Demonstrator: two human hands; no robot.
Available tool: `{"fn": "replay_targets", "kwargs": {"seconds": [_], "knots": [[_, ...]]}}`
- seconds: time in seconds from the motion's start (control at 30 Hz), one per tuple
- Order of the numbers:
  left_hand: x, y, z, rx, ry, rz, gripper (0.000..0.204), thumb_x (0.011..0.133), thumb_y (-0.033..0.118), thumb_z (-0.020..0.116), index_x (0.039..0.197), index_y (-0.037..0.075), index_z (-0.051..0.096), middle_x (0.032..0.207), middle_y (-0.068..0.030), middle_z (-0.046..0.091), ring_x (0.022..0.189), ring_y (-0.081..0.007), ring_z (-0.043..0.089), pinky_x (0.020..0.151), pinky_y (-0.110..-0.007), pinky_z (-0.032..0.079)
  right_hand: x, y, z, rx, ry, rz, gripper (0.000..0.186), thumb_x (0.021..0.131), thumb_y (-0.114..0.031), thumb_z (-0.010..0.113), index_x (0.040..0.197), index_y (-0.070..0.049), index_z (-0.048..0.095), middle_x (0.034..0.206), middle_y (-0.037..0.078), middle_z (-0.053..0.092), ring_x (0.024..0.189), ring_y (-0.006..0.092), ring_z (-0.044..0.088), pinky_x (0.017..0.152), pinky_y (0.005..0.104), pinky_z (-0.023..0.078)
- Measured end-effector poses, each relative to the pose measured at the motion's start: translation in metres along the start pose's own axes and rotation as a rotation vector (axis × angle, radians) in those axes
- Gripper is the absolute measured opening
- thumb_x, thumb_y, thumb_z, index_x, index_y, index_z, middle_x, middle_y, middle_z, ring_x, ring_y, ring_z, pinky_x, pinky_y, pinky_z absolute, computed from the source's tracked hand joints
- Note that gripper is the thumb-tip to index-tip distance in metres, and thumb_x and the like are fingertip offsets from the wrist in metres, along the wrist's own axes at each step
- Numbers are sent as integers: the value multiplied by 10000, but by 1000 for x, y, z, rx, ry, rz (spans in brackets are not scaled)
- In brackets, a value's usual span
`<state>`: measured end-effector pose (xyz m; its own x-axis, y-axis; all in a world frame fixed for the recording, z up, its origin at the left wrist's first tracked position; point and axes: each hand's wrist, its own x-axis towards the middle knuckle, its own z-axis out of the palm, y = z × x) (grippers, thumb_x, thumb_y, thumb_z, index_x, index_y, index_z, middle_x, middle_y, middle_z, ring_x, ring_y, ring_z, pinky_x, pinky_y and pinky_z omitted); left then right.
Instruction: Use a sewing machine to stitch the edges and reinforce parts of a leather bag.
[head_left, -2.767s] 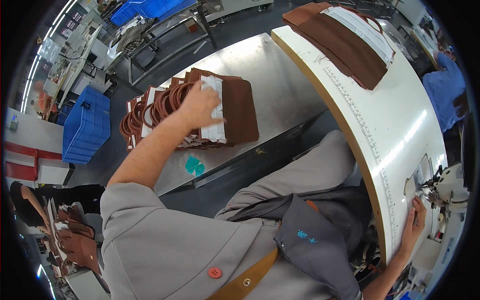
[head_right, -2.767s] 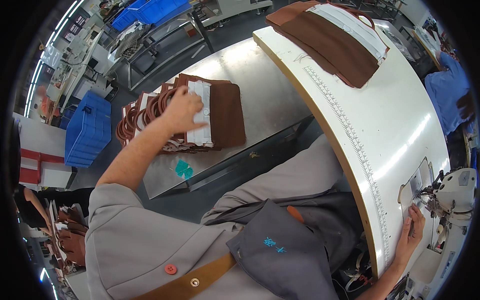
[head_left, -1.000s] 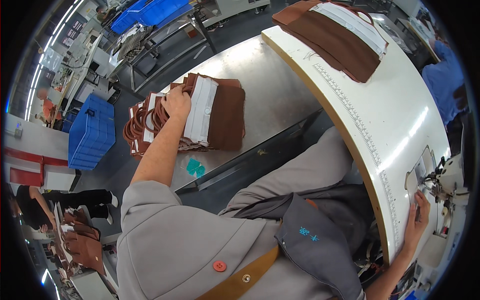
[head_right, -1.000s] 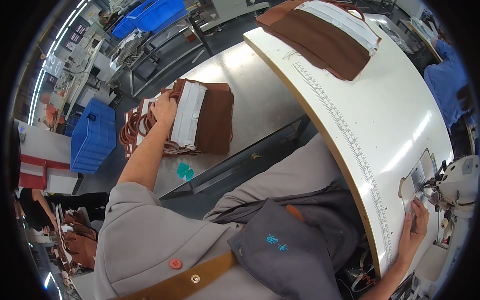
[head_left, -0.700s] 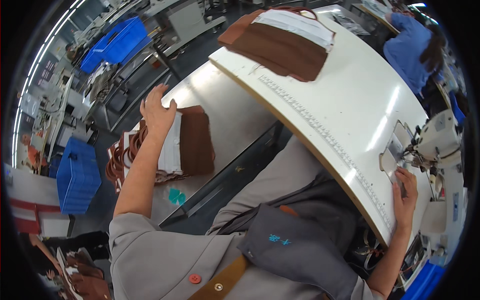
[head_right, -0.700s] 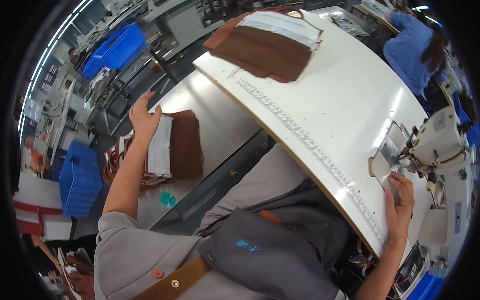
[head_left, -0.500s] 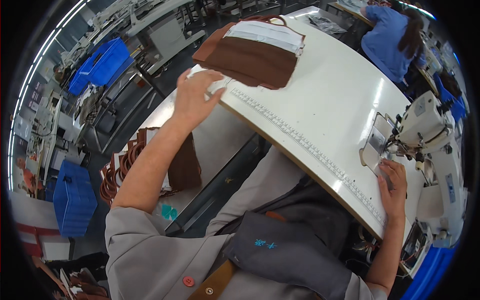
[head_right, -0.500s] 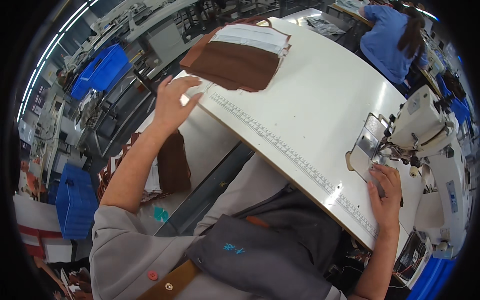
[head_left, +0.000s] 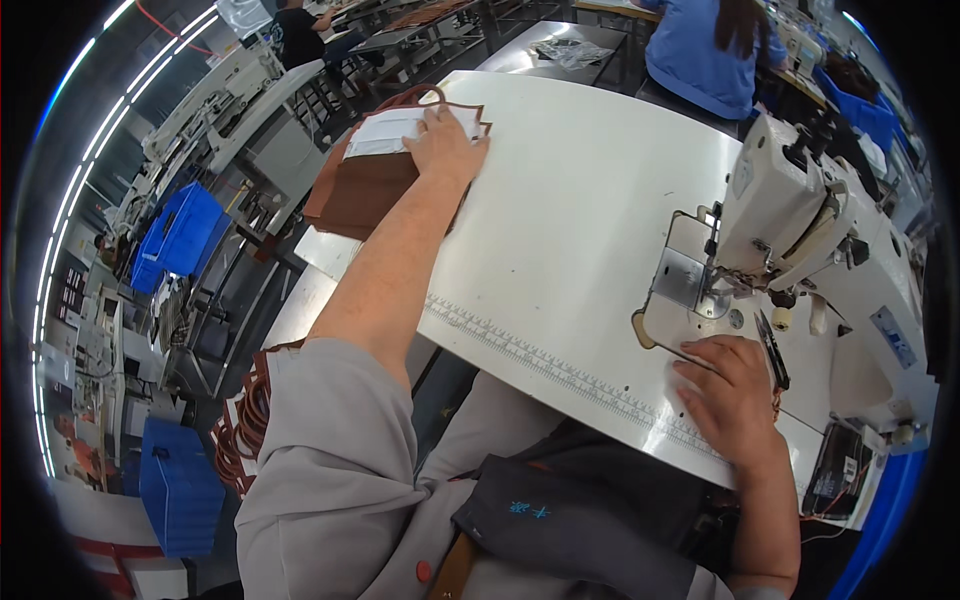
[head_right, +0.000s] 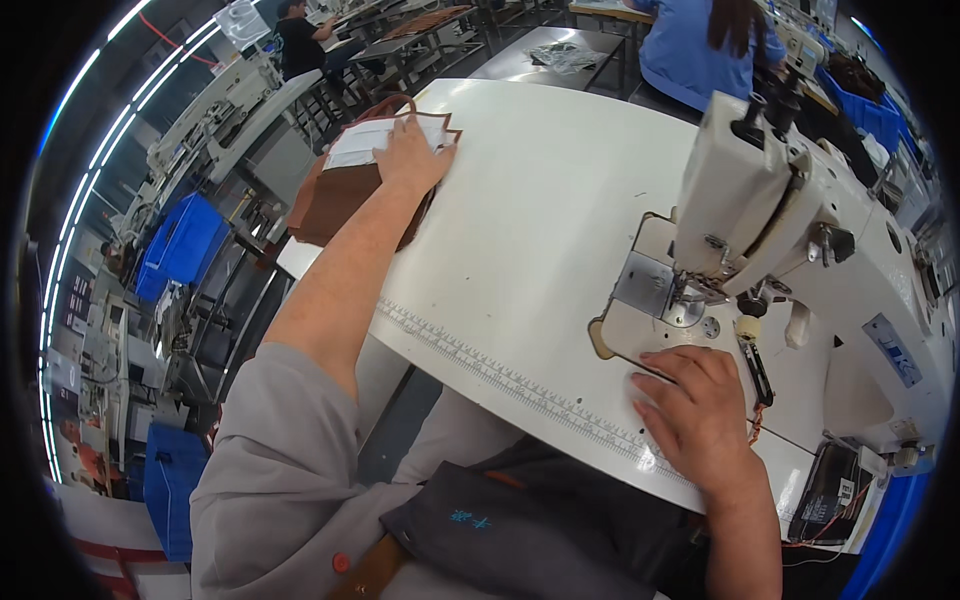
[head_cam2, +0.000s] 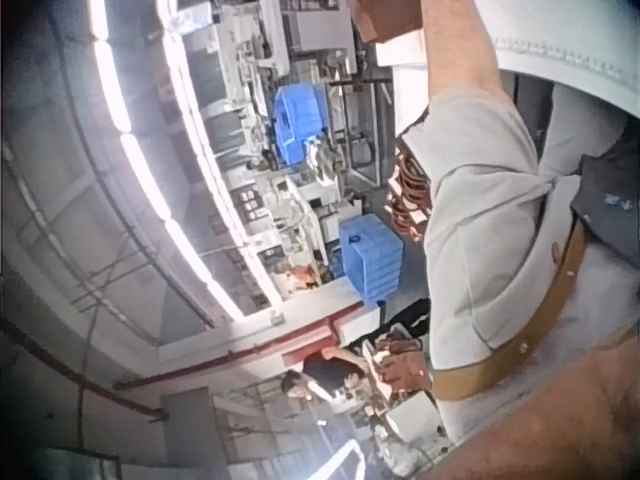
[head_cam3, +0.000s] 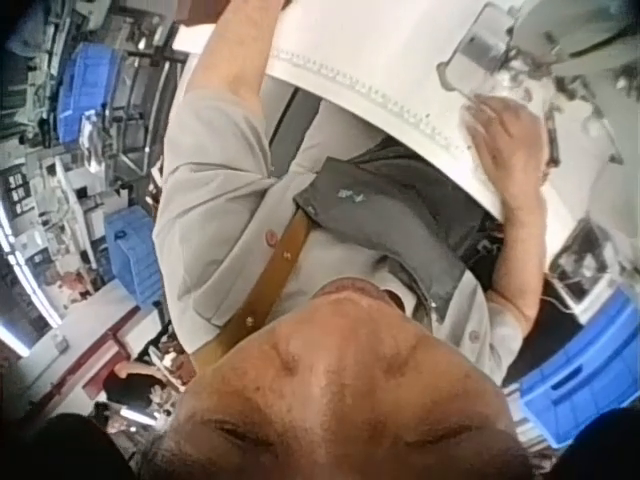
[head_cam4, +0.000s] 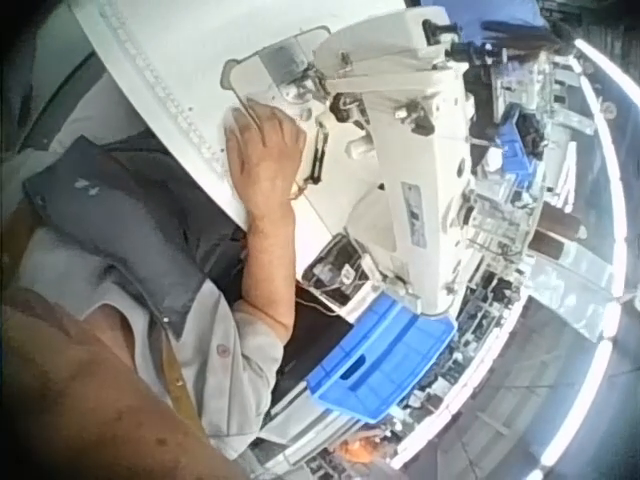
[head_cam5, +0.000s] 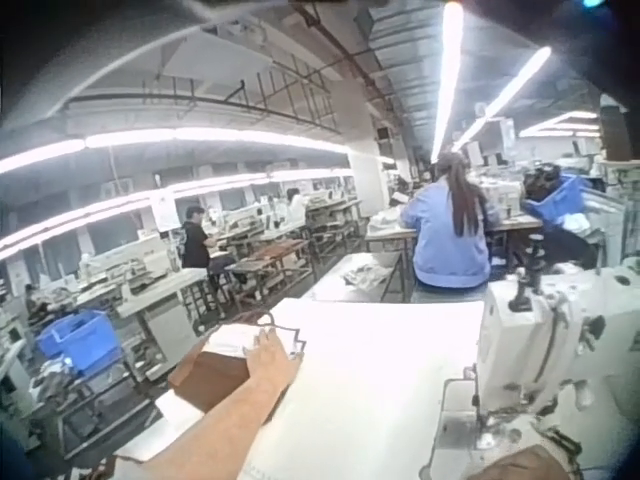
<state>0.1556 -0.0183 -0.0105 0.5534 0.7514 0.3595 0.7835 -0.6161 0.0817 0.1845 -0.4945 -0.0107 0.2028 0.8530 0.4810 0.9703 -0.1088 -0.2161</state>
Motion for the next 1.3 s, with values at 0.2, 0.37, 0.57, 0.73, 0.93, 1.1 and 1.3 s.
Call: {"fn": "replay_targets", "kwargs": {"seconds": [0.2, 0.37, 0.57, 0.73, 0.93, 1.1, 1.3], "knots": [[7, 0, 3, -26, 8, -6, 642, 977, 390, 603, 1478, 4, 490, 1507, -212, 501, 1367, -360, 532, 1127, -665, 355, -4, 4, 1, 67, -29, 2, 295, 754, -119, 815, 1039, -99, 743, 1168, 53, 706, 1108, 277, 629, 943, 425, 473], [7, -8, -23, 76, 4, 133, 317, 984, 232, 552, 1098, 8, 746, 1076, -208, 757, 1041, -394, 728, 903, -506, 576, -8, 11, 1, 62, 8, 65, 242, 791, -96, 788, 1029, -88, 742, 1160, 49, 712, 1109, 285, 626, 953, 430, 462], [26, -78, -67, -286, 316, 36, 352, 1000, 295, 556, 1002, -7, 736, 1061, -285, 722, 1040, -488, 676, 939, -546, 520, -10, 16, 3, 17, 84, 139, 210, 816, -90, 772, 1023, -79, 743, 1128, 61, 713, 1092, 281, 633, 944, 427, 471], [8, -156, -156, -1237, 251, -59, 298, 1042, 248, 615, 1197, 14, 716, 1071, -80, 749, 930, -164, 703, 849, -307, 546, -10, 15, 8, -2, 85, 153, 193, 846, -79, 742, 1040, -72, 741, 1129, 70, 709, 1077, 287, 632, 936, 426, 471], [-104, -170, -251, -1865, -423, 187, 374, 1065, 252, 587, 1320, -20, 615, 1247, -169, 710, 1072, -256, 738, 970, -388, 604, -13, 17, 11, -90, 93, 163, 197, 874, -120, 727, 1065, -71, 738, 1160, 91, 706, 1097, 305, 629, 959, 437, 470], [-154, -123, -185, -2003, -627, 64, 338, 1044, 221, 619, 1321, 29, 636, 1243, -110, 718, 1099, -217, 719, 963, -376, 595, -20, 21, 13, -131, 93, 177, 213, 895, -144, 717, 1099, -84, 734, 1214, 91, 703, 1130, 315, 631, 991, 439, 472], [-163, -53, -46, -1632, -705, 111, 361, 1053, 117, 576, 1385, -24, 577, 1293, -106, 696, 1157, -202, 679, 1004, -328, 539, -26, 22, 13, -89, 104, 165, 183, 909, -155, 709, 1068, -72, 743, 1160, 74, 716, 1087, 298, 647, 959, 441, 488]]}}
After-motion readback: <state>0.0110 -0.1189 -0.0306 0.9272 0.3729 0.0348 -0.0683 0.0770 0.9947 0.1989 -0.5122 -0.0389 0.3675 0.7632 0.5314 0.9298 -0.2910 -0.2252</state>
